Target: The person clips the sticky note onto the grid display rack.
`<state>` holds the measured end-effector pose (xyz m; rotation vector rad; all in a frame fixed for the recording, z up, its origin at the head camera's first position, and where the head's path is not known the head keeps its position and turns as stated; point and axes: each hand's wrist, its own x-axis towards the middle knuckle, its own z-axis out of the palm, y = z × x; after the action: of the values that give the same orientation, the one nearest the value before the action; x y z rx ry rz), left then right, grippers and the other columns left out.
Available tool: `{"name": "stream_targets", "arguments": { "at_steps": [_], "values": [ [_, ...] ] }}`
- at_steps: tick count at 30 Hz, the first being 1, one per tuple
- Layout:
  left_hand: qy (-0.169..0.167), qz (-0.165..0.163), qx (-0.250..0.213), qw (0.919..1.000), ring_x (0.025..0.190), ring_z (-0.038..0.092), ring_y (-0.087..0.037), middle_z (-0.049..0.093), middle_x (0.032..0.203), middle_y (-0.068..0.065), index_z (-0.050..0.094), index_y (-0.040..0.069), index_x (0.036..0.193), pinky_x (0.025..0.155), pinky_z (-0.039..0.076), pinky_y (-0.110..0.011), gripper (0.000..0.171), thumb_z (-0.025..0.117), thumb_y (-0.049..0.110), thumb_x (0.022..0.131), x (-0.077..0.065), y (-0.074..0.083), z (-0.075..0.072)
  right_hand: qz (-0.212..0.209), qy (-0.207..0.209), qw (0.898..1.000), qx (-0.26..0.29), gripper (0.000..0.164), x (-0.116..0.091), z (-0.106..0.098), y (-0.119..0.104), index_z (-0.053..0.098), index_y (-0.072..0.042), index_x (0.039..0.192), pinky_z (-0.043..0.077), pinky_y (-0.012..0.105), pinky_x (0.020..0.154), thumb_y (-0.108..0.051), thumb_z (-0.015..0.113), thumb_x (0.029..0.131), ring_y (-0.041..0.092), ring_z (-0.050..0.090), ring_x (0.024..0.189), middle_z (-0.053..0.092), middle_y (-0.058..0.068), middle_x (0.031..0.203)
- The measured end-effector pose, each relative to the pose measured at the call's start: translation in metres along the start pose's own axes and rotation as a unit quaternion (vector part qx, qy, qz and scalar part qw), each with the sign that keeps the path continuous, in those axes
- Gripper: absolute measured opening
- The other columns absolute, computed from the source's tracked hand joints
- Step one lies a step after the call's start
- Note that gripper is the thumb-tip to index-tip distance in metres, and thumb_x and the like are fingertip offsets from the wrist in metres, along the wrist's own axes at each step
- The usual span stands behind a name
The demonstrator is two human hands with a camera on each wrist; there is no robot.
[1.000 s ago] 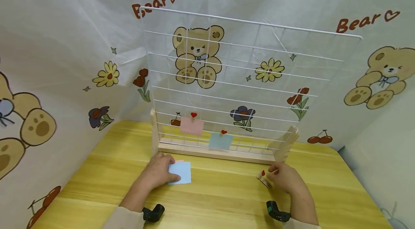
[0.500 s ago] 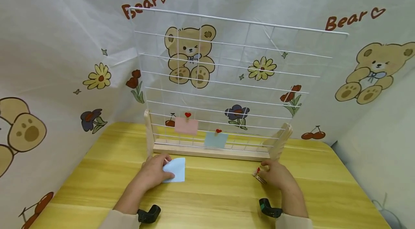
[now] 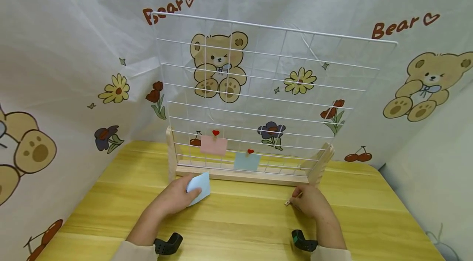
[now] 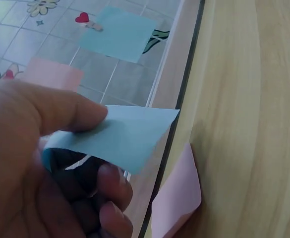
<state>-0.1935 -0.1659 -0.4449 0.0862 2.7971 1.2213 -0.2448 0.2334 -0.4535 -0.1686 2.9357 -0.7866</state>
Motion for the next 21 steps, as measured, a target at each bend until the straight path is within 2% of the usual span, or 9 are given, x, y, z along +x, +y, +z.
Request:
{"name": "stream_targets", "arguments": {
  "at_steps": [5, 8, 11, 15, 18, 21],
  "values": [
    [-0.002, 0.002, -0.040, 0.9992, 0.072, 0.055, -0.019, 0.062, 0.089, -0.006, 0.057, 0.010, 0.114, 0.060, 0.046, -0.033, 0.019, 0.060, 0.014, 0.096, -0.002, 0.004, -0.003, -0.003, -0.003, 1.000, 0.003, 0.024, 0.000, 0.001, 0.000, 0.061, -0.010, 0.072, 0.038, 0.029, 0.054, -0.015, 0.076, 0.090, 0.017, 0.048, 0.061, 0.055, 0.001, 0.066],
    [-0.002, -0.006, -0.068, 0.9977, 0.066, 0.056, -0.020, 0.059, 0.082, -0.007, 0.052, 0.010, 0.103, 0.056, 0.046, -0.032, 0.009, 0.055, 0.011, 0.094, -0.003, 0.006, -0.003, 0.002, -0.007, 1.000, 0.010, 0.024, 0.000, 0.001, -0.002, 0.061, -0.011, 0.073, 0.038, 0.028, 0.053, -0.016, 0.075, 0.092, 0.016, 0.048, 0.059, 0.053, 0.000, 0.064],
    [0.004, -0.006, -0.096, 0.9954, 0.068, 0.057, -0.020, 0.060, 0.084, -0.008, 0.049, 0.009, 0.101, 0.056, 0.047, -0.032, 0.008, 0.053, 0.008, 0.094, -0.004, 0.009, -0.004, 0.010, -0.008, 1.000, 0.022, 0.020, -0.001, -0.002, -0.004, 0.061, -0.011, 0.077, 0.039, 0.028, 0.053, -0.016, 0.073, 0.093, 0.016, 0.048, 0.059, 0.054, 0.001, 0.065],
    [0.007, -0.002, -0.144, 0.9895, 0.070, 0.059, -0.023, 0.061, 0.091, -0.013, 0.046, 0.008, 0.100, 0.054, 0.048, -0.032, 0.009, 0.050, 0.005, 0.093, -0.005, 0.014, -0.006, -0.002, 0.005, 0.999, 0.034, 0.017, -0.001, -0.006, -0.008, 0.061, -0.010, 0.082, 0.040, 0.029, 0.054, -0.014, 0.071, 0.095, 0.016, 0.050, 0.062, 0.056, 0.001, 0.068],
    [0.019, 0.006, -0.171, 0.9851, 0.070, 0.060, -0.024, 0.058, 0.098, -0.017, 0.042, 0.008, 0.098, 0.049, 0.047, -0.031, 0.012, 0.049, 0.003, 0.090, -0.006, 0.017, -0.009, -0.012, 0.017, 0.999, 0.039, 0.016, 0.000, -0.007, -0.010, 0.062, -0.009, 0.084, 0.041, 0.029, 0.056, -0.016, 0.071, 0.096, 0.015, 0.051, 0.064, 0.059, 0.001, 0.071],
    [0.039, 0.025, -0.185, 0.9817, 0.073, 0.055, -0.024, 0.052, 0.100, -0.020, 0.038, 0.008, 0.096, 0.054, 0.043, -0.028, 0.015, 0.049, 0.000, 0.089, -0.007, 0.019, -0.010, -0.008, 0.020, 0.999, 0.047, 0.014, 0.001, -0.006, -0.011, 0.064, -0.008, 0.086, 0.045, 0.029, 0.058, -0.016, 0.070, 0.096, 0.015, 0.054, 0.065, 0.062, 0.001, 0.073]
  ]
}}
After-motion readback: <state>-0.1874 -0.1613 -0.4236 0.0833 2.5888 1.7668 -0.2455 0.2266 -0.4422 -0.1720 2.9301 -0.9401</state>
